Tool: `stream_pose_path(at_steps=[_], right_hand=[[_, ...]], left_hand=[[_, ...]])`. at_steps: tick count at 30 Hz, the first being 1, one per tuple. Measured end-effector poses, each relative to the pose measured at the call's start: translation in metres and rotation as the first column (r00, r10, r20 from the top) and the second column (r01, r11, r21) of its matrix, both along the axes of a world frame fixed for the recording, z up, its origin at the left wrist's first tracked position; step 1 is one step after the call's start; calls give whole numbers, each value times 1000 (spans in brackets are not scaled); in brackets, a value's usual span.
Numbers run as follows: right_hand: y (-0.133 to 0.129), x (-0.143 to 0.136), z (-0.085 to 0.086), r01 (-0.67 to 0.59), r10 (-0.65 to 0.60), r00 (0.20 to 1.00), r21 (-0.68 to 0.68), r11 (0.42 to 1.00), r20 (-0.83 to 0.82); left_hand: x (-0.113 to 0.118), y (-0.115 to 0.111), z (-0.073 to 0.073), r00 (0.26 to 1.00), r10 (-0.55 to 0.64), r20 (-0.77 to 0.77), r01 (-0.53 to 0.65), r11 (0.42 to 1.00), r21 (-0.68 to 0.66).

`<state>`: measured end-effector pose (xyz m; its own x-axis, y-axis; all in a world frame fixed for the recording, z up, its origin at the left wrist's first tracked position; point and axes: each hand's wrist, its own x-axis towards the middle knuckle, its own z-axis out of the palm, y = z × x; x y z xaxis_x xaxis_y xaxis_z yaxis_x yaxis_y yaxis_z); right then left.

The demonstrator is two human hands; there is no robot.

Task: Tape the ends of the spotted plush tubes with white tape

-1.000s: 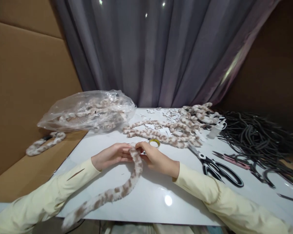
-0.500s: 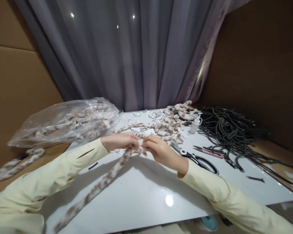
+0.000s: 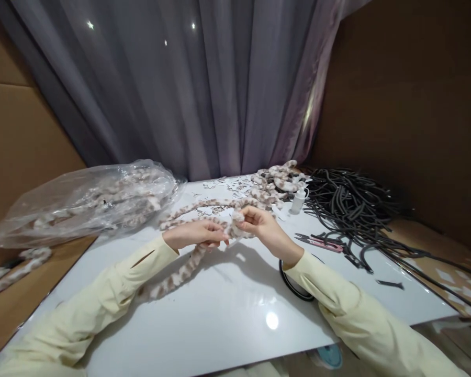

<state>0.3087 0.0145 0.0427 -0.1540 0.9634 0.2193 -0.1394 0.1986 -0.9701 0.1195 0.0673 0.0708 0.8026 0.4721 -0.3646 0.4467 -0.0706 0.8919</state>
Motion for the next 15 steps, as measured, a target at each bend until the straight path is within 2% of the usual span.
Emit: stream_pose_path(at_steps=[6,10,15], right_hand=[[2,0,-3,-124,125,992,-59,990,7],[2,-2,-5,-159,161,987,-58,986,31],[-1,-9,-4,-192,192,974,-11,981,120]], left_hand=[[-5,-5,-6,998,-2,64,7,997,-83],[-5,-6,-10,992,-54,116,74,981,-178],[-6,-9,-17,986,19,163,35,946,-321]])
